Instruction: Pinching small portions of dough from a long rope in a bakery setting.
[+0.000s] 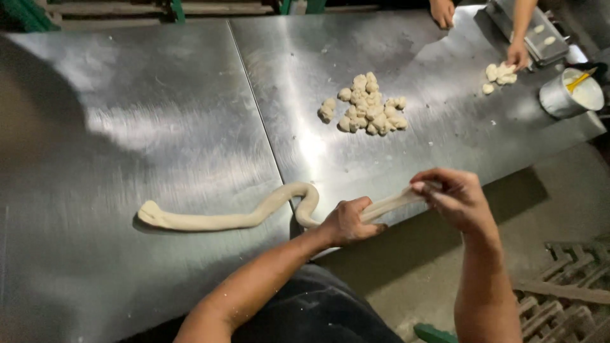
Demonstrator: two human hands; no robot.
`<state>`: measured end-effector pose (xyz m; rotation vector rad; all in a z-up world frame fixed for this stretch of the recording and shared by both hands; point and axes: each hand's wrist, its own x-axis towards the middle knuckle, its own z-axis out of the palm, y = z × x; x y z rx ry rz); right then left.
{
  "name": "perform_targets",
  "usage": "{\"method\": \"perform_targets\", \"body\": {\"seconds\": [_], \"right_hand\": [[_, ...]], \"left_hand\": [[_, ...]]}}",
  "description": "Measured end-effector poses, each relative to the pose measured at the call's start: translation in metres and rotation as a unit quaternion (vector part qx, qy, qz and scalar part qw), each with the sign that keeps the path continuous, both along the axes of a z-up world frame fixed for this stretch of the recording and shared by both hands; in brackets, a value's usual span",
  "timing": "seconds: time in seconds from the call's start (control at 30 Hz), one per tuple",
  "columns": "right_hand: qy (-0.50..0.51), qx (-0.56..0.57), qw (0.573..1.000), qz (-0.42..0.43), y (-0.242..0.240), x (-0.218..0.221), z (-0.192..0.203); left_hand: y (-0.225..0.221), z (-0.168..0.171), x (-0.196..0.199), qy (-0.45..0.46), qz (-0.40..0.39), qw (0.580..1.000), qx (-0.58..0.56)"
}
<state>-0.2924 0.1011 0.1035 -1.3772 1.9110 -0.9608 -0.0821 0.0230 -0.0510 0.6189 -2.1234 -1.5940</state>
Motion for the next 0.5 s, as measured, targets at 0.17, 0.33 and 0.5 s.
{"method": "perform_targets", "body": {"seconds": [0.17, 0.33, 0.5], "right_hand": [[0.107, 0.007, 0.987, 0.123, -0.036, 0.004, -0.012], [-0.013, -0.006, 0.977, 0.214, -0.062, -0.003, -0.038], [-0.043, -0.069, 0.974, 0.211, -0.084, -0.005, -0.043]], "left_hand": [[-0.011, -0.001, -0.029, 0.056, 0.14, 0.965, -0.214], [-0.024, -0.007, -0.052, 0.077, 0.053, 0.996, 0.012], [-0.032, 0.011, -0.05, -0.06, 0.223, 0.968, -0.099]]}}
